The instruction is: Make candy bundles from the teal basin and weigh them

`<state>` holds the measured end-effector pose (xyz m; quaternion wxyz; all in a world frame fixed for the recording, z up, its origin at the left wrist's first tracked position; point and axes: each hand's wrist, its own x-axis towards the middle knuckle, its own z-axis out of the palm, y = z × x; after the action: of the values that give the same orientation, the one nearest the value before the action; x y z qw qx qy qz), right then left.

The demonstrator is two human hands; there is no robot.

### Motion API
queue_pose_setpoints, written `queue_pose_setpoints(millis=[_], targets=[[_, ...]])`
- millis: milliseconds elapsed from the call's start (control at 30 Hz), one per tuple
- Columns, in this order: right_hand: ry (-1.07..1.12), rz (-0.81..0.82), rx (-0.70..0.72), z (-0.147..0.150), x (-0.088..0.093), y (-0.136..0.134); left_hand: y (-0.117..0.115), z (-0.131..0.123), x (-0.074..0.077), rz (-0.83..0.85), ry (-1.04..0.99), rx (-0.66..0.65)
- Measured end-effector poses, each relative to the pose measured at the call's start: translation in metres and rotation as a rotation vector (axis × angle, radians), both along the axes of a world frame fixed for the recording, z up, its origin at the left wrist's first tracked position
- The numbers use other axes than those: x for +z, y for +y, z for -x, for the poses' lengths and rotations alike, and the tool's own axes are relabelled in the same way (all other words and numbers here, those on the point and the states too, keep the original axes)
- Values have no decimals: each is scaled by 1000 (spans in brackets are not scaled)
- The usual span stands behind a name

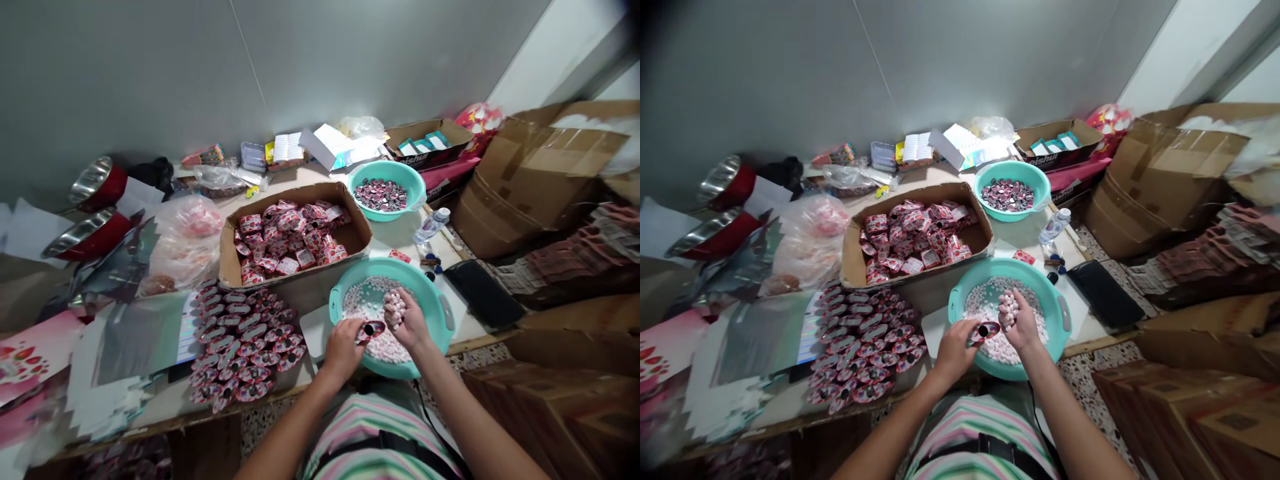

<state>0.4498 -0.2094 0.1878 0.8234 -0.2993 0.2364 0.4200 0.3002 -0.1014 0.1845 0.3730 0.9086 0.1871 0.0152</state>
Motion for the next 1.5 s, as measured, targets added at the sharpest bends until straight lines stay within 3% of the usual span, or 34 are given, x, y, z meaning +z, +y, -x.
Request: queue_pose_setpoints(millis=[267,400,767,900,1133,1500], targets=[[-162,197,35,21,10,18,-12,-21,-2,48,-16,4],[-241,208,53,19,11,19,-12,-24,-3,134,-33,77],[-309,393,65,15,14,24,-12,-28,2,138,-56,95],[-344,398,93,14,17,24,-12,-32,0,198,-58,133],[-341,365,27,10,20,24,-19,-32,-11,244,-106,171],[-389,282,-49,7,26,22,-29,-34,-15,391,-139,238]])
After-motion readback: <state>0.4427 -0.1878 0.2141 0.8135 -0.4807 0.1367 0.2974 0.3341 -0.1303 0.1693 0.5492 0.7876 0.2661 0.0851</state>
